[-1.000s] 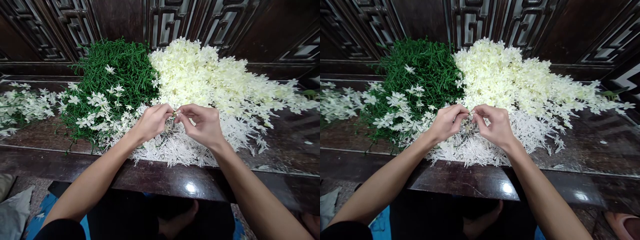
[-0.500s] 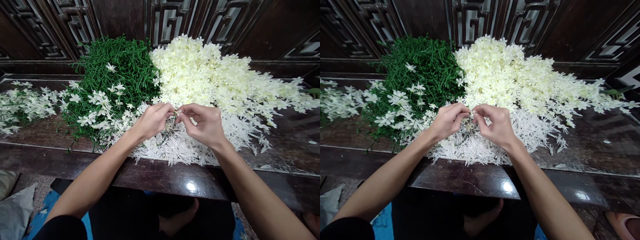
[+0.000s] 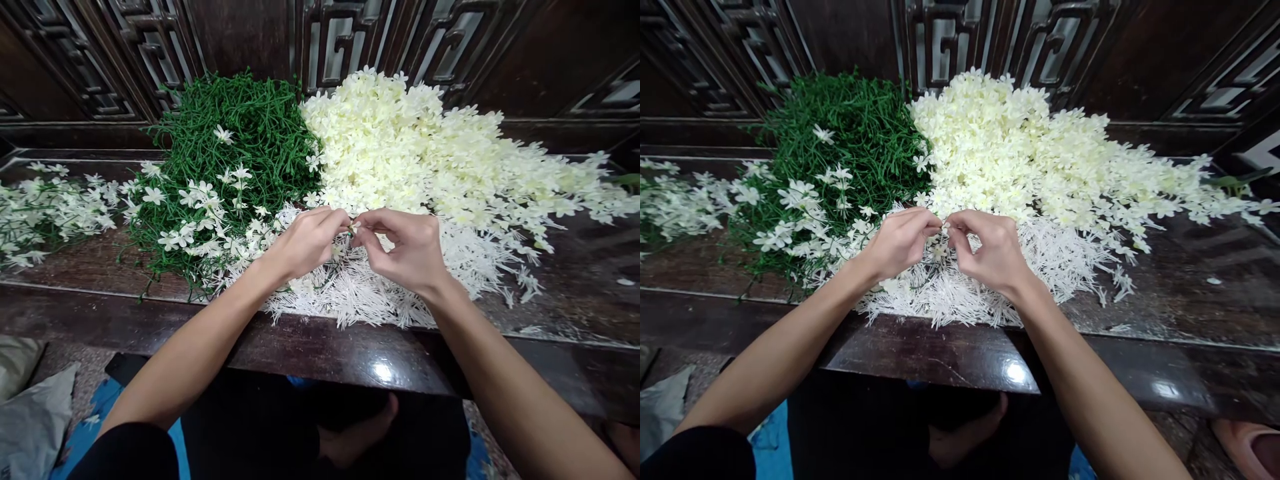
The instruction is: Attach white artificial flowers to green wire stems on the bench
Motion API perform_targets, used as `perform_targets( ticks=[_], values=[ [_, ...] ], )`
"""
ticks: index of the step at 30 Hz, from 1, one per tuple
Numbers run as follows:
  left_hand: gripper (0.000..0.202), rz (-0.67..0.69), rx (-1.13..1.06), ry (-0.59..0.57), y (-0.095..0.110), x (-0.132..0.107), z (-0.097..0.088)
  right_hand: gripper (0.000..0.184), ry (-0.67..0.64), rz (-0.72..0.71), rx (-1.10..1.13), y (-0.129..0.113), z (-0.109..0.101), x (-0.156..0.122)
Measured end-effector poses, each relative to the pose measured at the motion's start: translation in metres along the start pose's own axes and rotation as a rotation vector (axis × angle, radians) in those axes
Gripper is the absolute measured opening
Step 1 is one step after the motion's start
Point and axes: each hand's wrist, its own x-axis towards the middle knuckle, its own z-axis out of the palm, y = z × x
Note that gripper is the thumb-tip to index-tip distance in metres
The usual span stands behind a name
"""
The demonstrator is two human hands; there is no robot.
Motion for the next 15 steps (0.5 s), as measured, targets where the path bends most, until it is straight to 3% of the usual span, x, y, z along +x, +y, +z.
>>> perform_targets(
  ticks=[6,11,15],
  values=[
    [0.012,-0.058,-0.085,0.119,0.001,0.007,-0.011,0.011,0.092,0.178,0.327,-0.004,0.004,0.005],
    [0.010,-0.075,-0.057,0.183,-0.006,0.010,-0.015,0.003,0.169,0.244,0.367,-0.001,-0.002,0.010],
    [0.023,-0.163,-0.083,0.426,-0.014,0.014,-0.026,0.008,0.250,0.274,0.326,0.002,-0.004,0.011]
  ],
)
